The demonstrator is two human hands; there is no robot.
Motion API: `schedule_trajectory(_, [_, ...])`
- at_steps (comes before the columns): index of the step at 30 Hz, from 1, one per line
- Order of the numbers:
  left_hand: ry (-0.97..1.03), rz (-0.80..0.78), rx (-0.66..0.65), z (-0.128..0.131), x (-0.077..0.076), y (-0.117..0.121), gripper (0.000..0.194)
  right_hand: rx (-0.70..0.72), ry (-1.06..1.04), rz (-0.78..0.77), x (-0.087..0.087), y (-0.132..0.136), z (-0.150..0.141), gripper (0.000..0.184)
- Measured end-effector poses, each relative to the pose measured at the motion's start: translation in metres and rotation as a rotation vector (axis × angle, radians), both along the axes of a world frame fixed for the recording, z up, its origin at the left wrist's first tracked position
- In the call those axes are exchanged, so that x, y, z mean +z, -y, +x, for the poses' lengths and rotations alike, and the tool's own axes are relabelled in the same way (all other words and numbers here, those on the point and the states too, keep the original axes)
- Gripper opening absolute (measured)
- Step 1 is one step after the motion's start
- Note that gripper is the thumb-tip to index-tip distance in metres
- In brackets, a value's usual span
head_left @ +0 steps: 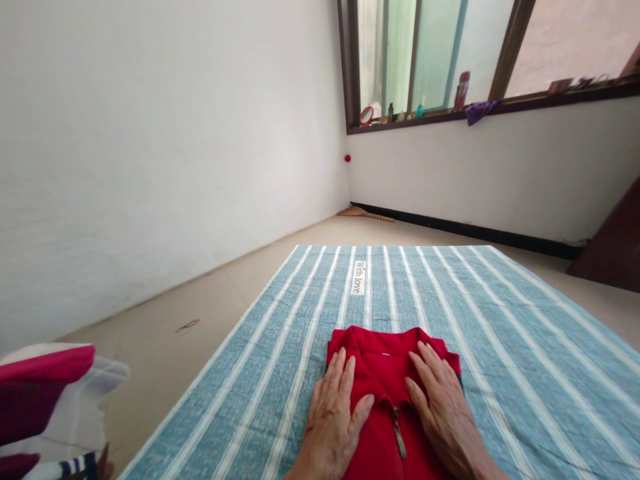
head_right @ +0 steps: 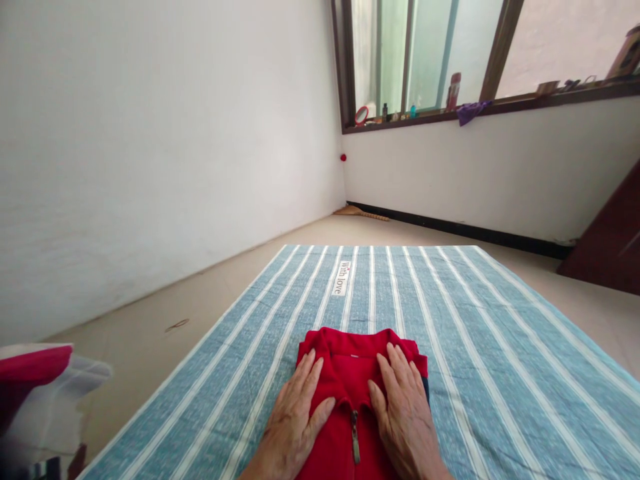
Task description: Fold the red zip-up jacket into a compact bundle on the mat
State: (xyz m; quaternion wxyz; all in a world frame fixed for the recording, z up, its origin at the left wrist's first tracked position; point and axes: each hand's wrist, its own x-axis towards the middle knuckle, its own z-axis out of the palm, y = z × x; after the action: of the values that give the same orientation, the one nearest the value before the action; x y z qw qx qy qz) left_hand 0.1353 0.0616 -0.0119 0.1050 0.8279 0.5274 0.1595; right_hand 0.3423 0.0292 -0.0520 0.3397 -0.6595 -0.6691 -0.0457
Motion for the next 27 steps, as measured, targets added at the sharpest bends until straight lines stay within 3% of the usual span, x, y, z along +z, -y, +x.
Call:
schedule_trajectory(3, [0.196, 0.043, 0.024, -0.006, -0.004, -0.005, 0.051, -0.009, 0.0, -0.006, 0.001, -0.001, 0.0, 0.043])
schedule_trajectory(7, [0.461, 0.035, 0.156, -0.015, -0.008, -0.016, 0.041, -0.018, -0.012, -0.029, 0.002, -0.002, 0.002, 0.041])
schedule_trajectory(13, [0.639, -0.233, 0.367, -0.029, -0.009, -0.026, 0.042, -0.015, -0.019, -0.03, 0.003, -0.001, 0.0, 0.041])
schedule_trajectory(18, [0.684, -0.369, 0.457, -0.034, 0.001, -0.03, 0.045, -0.028, -0.011, -0.053, 0.006, -0.001, -0.001, 0.042])
schedule_trajectory(21, [0.75, -0.506, 0.468, -0.037, 0.009, -0.032, 0.048, -0.04, 0.003, -0.055, 0.008, -0.002, -0.002, 0.042])
schedule_trajectory(27, [0.817, -0.75, 0.355, -0.04, 0.015, -0.038, 0.047, -0.047, 0.057, -0.042, 0.009, -0.003, -0.003, 0.041])
